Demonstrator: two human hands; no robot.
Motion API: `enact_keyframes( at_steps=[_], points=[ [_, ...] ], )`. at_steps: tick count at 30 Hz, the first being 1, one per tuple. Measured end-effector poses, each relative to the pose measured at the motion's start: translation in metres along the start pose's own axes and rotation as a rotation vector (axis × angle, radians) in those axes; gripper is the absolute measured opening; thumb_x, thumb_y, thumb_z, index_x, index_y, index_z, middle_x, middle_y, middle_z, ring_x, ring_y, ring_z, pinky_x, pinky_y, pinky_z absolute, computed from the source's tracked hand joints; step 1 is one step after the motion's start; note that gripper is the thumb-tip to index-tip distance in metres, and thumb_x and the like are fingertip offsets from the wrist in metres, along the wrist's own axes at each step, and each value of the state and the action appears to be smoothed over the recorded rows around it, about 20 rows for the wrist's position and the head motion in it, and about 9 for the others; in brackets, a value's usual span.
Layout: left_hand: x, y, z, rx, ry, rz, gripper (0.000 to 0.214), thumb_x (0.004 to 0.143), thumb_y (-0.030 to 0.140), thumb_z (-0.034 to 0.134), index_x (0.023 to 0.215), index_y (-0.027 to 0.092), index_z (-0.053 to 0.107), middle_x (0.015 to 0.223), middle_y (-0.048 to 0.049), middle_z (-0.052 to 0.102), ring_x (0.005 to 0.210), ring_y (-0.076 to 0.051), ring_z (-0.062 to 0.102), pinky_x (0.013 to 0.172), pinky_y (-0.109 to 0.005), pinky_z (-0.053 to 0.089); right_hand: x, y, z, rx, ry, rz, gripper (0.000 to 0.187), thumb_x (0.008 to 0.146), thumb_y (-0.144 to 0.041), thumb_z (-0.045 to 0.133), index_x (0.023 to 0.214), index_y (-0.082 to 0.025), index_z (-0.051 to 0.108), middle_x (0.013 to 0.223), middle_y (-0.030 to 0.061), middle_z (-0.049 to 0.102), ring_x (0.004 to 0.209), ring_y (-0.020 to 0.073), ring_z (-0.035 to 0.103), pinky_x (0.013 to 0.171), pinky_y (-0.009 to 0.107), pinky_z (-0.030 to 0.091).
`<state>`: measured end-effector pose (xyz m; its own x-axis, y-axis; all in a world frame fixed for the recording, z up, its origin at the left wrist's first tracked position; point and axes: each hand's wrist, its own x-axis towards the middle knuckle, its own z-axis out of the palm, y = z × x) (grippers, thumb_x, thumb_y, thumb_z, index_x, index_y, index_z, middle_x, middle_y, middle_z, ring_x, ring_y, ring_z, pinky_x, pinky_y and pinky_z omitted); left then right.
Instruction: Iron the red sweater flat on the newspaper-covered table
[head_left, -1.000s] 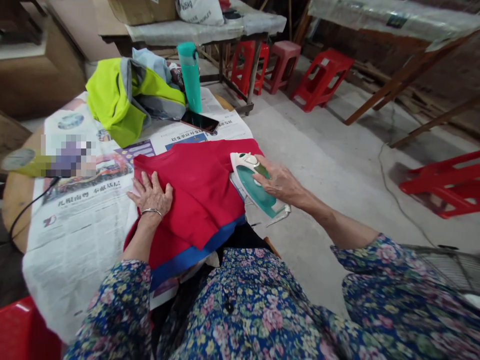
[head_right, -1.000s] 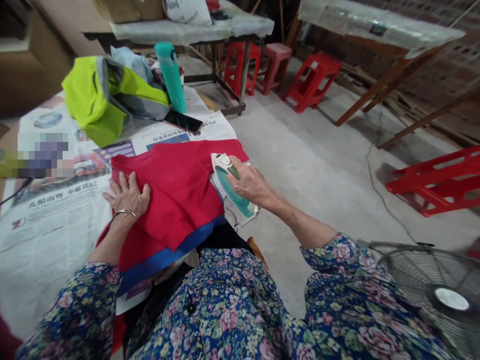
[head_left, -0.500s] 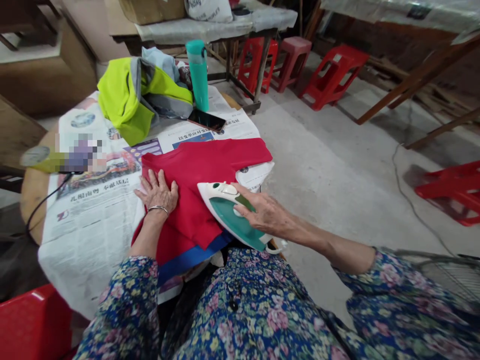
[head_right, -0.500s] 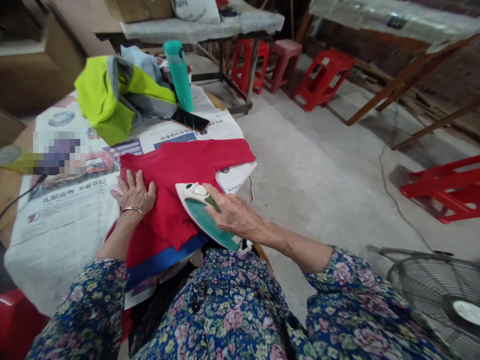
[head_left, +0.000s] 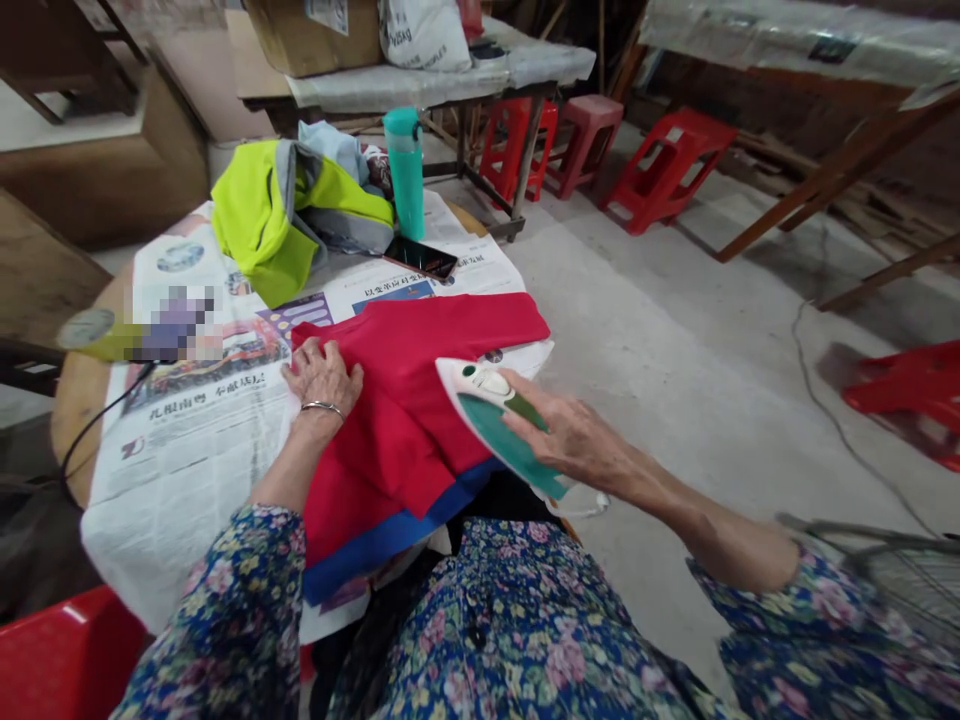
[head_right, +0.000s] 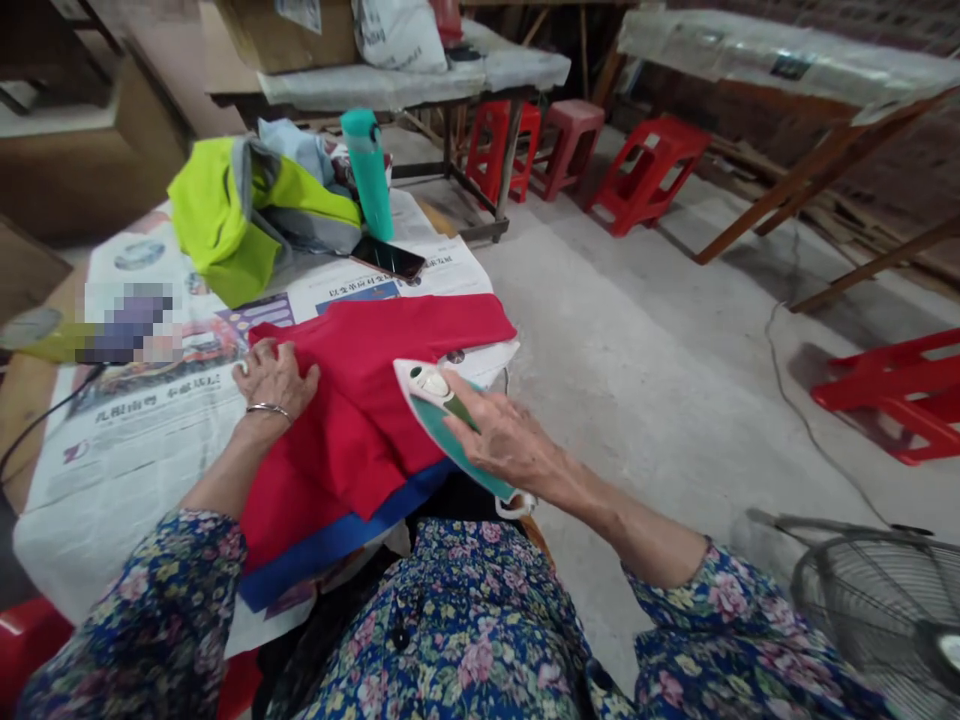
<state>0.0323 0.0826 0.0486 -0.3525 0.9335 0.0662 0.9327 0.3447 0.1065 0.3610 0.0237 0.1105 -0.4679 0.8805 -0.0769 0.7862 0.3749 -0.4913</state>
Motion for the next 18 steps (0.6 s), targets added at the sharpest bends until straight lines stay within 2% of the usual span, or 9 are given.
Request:
enact_keyframes(
  at_steps=[3, 5, 8, 10, 12, 18],
  points=[
    [0.033, 0.017, -0.001, -0.031, 0.017, 0.062, 0.065, 0.103, 0.034, 0.049, 0.165, 0.017, 0.05, 0.173, -0.0208, 0.047, 0.158, -0.042, 0.042, 0.131, -0.065, 0.033, -0.006, -0.013, 0.011, 0.062, -0.073, -0.107, 0.066, 0.105, -0.034, 0.057, 0.17, -0.029, 0.049, 0.135, 0.0145, 0.081, 0.117, 0.0349, 0.08, 0.099, 0.052, 0.066],
    [0.055, 0.029, 0.002, -0.068, 0.01, 0.058, 0.064, 0.105, 0.034, 0.045, 0.168, 0.02, 0.046, 0.173, -0.0202, 0.047, 0.157, -0.042, 0.043, 0.131, -0.066, 0.032, -0.007, -0.019, 0.019, 0.088, -0.099, -0.161, 0.065, 0.105, -0.033, 0.058, 0.17, -0.032, 0.049, 0.142, 0.0131, 0.078, 0.121, 0.0342, 0.078, 0.101, 0.052, 0.065],
    [0.08, 0.043, 0.009, -0.142, -0.011, 0.031, 0.056, 0.105, 0.035, 0.047, 0.158, 0.024, 0.059, 0.165, -0.0219, 0.054, 0.153, -0.045, 0.045, 0.126, -0.068, 0.035, -0.001, -0.026, 0.026, 0.098, -0.114, -0.191, 0.064, 0.107, -0.034, 0.057, 0.17, -0.032, 0.047, 0.145, 0.0124, 0.077, 0.124, 0.034, 0.076, 0.103, 0.053, 0.064],
    [0.089, 0.048, 0.013, -0.193, -0.002, 0.034, 0.046, 0.103, 0.032, 0.051, 0.144, 0.025, 0.07, 0.158, -0.022, 0.06, 0.149, -0.045, 0.048, 0.123, -0.066, 0.039, 0.009, -0.032, 0.028, 0.094, -0.108, -0.203, 0.064, 0.108, -0.034, 0.056, 0.171, -0.029, 0.046, 0.14, 0.0126, 0.079, 0.122, 0.0337, 0.077, 0.102, 0.053, 0.064],
    [0.094, 0.049, 0.015, -0.224, 0.017, 0.042, 0.039, 0.101, 0.026, 0.053, 0.135, 0.024, 0.073, 0.151, -0.0212, 0.065, 0.145, -0.043, 0.052, 0.12, -0.062, 0.042, 0.02, -0.04, 0.029, 0.09, -0.101, -0.22, 0.064, 0.108, -0.033, 0.057, 0.171, -0.026, 0.044, 0.133, 0.0124, 0.081, 0.118, 0.0329, 0.078, 0.101, 0.051, 0.064],
    [0.102, 0.038, 0.01, -0.235, -0.009, 0.028, 0.038, 0.107, 0.022, 0.045, 0.137, 0.022, 0.067, 0.138, -0.0187, 0.069, 0.127, -0.038, 0.065, 0.101, -0.049, 0.051, 0.044, -0.059, 0.026, 0.092, -0.127, -0.24, 0.06, 0.108, -0.033, 0.059, 0.167, -0.027, 0.049, 0.135, 0.011, 0.08, 0.116, 0.0313, 0.078, 0.1, 0.048, 0.065]
  ],
)
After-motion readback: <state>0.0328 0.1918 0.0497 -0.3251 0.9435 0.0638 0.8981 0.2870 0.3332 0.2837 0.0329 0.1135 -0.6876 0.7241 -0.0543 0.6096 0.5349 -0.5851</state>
